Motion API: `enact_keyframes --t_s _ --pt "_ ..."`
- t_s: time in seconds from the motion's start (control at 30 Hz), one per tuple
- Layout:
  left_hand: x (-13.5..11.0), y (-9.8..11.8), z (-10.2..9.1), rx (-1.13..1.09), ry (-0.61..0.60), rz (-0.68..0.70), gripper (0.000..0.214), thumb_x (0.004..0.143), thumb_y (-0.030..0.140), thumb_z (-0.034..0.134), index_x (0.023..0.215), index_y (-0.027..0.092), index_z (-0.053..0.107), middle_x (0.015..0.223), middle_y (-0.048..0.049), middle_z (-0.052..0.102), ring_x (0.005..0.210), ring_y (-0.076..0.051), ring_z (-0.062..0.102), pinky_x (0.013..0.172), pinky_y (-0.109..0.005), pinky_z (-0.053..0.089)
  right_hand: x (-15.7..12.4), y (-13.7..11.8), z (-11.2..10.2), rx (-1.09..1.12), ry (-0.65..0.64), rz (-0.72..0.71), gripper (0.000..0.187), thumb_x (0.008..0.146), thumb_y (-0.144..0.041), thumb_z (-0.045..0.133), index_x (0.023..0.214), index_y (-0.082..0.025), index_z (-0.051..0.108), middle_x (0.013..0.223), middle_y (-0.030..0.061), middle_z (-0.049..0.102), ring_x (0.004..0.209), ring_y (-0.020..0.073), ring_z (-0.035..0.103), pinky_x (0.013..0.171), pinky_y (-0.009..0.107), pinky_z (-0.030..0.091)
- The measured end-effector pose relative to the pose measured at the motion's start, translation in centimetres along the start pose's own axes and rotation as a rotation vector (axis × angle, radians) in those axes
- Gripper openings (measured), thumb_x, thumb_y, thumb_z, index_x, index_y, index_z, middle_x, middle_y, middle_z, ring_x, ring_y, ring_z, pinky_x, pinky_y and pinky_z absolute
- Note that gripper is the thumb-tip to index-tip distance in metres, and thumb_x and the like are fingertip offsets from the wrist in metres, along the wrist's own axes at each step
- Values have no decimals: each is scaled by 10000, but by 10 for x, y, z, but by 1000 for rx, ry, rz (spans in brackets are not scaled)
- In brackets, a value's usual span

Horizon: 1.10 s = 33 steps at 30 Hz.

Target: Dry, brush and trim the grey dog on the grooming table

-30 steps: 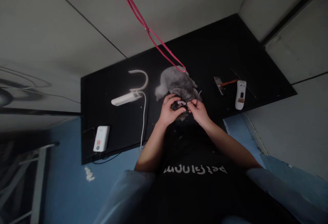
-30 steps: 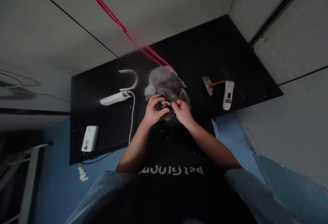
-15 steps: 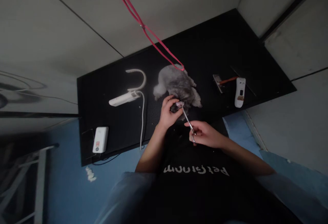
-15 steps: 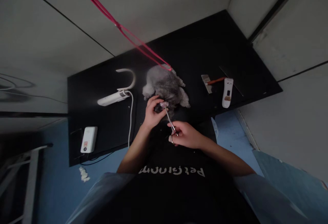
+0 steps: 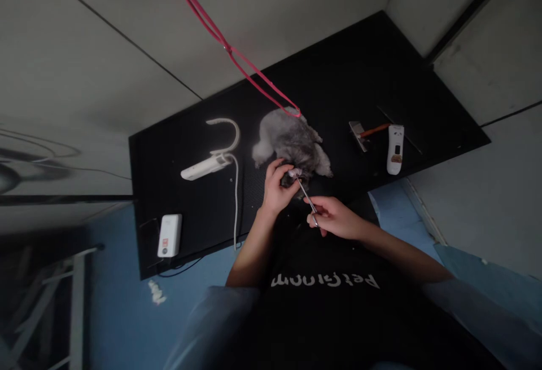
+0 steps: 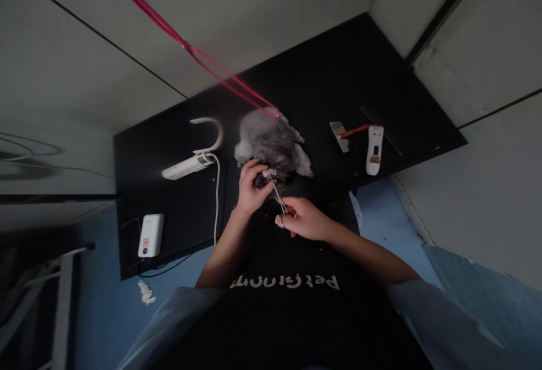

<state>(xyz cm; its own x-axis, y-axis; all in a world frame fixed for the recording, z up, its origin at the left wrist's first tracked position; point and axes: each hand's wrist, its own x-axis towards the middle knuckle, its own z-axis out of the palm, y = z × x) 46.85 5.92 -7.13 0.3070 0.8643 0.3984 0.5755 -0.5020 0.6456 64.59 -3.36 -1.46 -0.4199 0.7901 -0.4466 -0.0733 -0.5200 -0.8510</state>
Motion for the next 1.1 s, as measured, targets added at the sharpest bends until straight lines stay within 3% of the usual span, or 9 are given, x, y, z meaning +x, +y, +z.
enact_keyframes --t_s 0.17,0.37,0.63,0.83,1.1 --pt "0 -1 -1 4 -1 7 352 741 289 742 1055 222 599 1203 -98 561 1164 -265 557 977 -478 482 -8 2 0 -11 -40 39 539 765 -250 591 1283 -116 529 696 -8 598 545 82 506 410 172 411" --pt "-2 -1 -1 7 6 15 342 743 247 730 1056 220 596 1216 -100 553 1169 -261 555 986 -476 477 -2 2 -3 -36 54 39 511 750 -287 625 1219 -94 562 671 -11 579 537 79 489 395 164 359" --pt "-4 0 -1 0 25 48 333 757 285 728 1054 217 592 1202 -105 550 1154 -258 560 974 -464 489 -11 0 2 8 -71 46 577 752 -276 604 1290 -93 503 669 -27 571 490 61 447 399 177 361" --pt "-5 1 -1 18 8 30 338 757 267 726 1061 214 586 1212 -106 547 1160 -261 559 965 -467 494 -6 1 -3 -6 27 69 486 760 -273 598 1206 -86 548 652 -26 557 514 75 468 402 180 332" --pt "-7 0 1 18 16 22 329 773 305 711 1062 214 582 1221 -113 543 1166 -268 557 967 -477 492 -13 2 -1 54 -74 79 533 757 -271 591 1249 -93 490 643 -50 554 477 57 452 404 184 339"
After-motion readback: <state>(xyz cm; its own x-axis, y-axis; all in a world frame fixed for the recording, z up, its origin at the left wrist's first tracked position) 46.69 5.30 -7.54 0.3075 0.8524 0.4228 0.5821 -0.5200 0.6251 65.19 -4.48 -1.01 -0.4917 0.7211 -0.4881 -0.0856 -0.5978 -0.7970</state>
